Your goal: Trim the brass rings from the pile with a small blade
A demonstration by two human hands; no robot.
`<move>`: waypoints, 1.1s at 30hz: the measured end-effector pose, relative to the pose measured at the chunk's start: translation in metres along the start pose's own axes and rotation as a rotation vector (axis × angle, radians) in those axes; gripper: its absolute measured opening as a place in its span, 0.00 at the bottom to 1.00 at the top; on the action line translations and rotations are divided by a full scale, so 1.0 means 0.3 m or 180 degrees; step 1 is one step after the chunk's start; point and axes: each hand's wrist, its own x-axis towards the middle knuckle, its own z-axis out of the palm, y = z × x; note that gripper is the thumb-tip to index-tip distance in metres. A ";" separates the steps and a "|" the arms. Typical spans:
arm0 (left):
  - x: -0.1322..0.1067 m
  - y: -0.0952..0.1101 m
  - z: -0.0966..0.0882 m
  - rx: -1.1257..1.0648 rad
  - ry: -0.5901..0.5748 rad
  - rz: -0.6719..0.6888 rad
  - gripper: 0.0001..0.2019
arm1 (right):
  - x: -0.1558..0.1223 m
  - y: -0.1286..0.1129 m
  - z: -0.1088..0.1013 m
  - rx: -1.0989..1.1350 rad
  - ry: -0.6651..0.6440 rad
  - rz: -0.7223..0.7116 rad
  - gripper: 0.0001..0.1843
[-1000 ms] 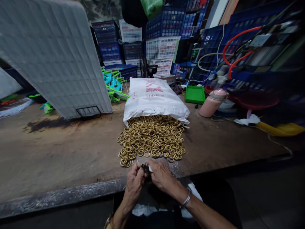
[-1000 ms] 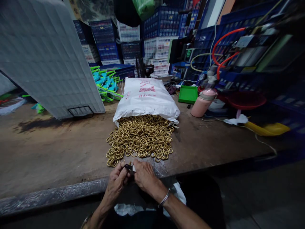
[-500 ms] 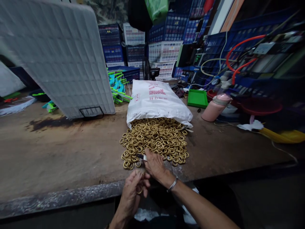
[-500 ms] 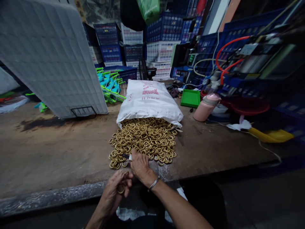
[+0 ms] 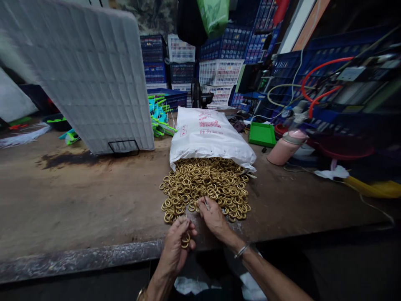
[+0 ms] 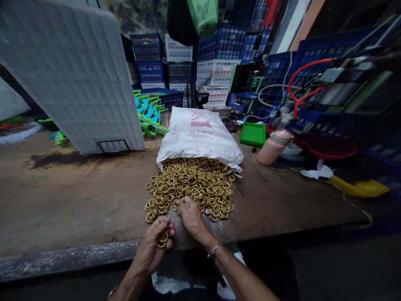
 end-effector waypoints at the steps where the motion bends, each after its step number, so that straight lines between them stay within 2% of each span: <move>1: 0.005 -0.005 0.011 0.0071 0.0000 0.0065 0.13 | -0.012 -0.010 0.000 0.0445 -0.0055 0.0213 0.12; 5: 0.021 -0.032 0.051 0.0315 -0.0031 0.0249 0.16 | -0.070 -0.035 0.016 0.1814 -0.0458 0.0845 0.14; 8: 0.033 -0.055 0.058 0.0547 -0.0019 0.0383 0.15 | -0.098 -0.028 0.023 0.2020 -0.0582 0.0883 0.15; 11: 0.038 -0.063 0.045 0.1086 0.0165 0.0624 0.15 | -0.102 -0.012 0.005 0.1311 -0.0424 0.0640 0.14; 15: 0.031 -0.043 0.031 0.2257 0.0230 0.1424 0.11 | -0.096 -0.013 -0.036 0.0213 -0.0130 -0.0063 0.13; 18: 0.025 -0.025 0.028 0.2776 0.0046 0.1802 0.06 | -0.098 -0.026 -0.049 -0.0326 -0.0309 -0.0410 0.12; 20: 0.024 -0.020 0.028 0.2778 0.0045 0.1856 0.04 | -0.099 -0.031 -0.045 -0.0572 -0.0393 -0.0401 0.12; 24: 0.016 -0.015 0.037 0.2302 -0.0029 0.1576 0.04 | -0.093 -0.028 -0.031 -0.0423 -0.0384 -0.0098 0.13; 29: -0.005 -0.008 0.053 0.1723 -0.0370 0.0377 0.14 | -0.093 -0.034 -0.033 0.0113 -0.0493 0.0141 0.13; 33: -0.008 -0.009 0.049 0.1269 -0.0585 0.0209 0.16 | -0.089 -0.035 -0.034 0.0188 -0.0588 0.0246 0.16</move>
